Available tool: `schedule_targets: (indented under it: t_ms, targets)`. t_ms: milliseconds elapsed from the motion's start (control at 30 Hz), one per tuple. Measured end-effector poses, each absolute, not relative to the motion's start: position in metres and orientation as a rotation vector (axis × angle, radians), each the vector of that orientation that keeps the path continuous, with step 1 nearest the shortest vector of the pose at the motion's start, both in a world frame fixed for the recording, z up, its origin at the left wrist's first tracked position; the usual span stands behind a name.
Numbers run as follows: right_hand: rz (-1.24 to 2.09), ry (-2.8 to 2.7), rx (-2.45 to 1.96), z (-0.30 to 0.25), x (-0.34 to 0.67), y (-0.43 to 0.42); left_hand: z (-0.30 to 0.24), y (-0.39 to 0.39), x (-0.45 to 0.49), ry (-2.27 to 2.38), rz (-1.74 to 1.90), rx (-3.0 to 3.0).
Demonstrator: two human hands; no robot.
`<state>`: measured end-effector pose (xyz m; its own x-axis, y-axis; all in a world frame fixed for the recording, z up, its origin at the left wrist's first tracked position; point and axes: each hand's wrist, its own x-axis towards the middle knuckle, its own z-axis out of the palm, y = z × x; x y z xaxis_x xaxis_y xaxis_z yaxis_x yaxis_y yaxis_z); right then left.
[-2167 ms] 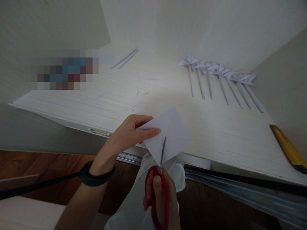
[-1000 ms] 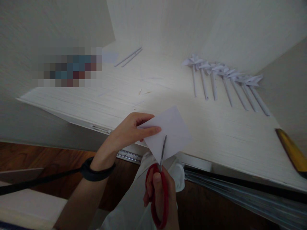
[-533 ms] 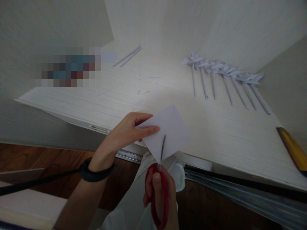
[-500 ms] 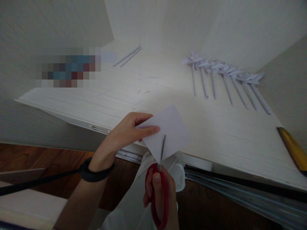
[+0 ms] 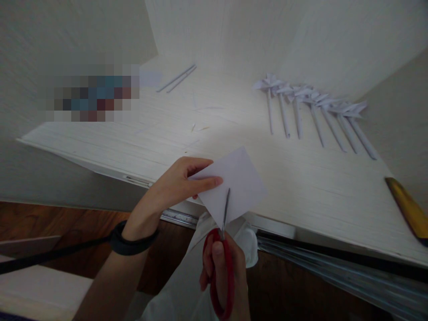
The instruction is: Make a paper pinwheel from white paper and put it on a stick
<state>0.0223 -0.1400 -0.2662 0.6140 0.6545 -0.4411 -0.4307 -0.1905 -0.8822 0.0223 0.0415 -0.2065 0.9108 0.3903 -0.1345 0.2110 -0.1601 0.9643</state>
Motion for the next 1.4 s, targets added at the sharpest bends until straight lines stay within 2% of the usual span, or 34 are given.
schedule_targets:
  t_ms: [1400]
  targets:
    - [1.030, -0.234, -1.489, -0.2723, 0.0189, -0.1393, -0.2045, 0.0383, 0.0243, 0.518, 0.274, 1.630]
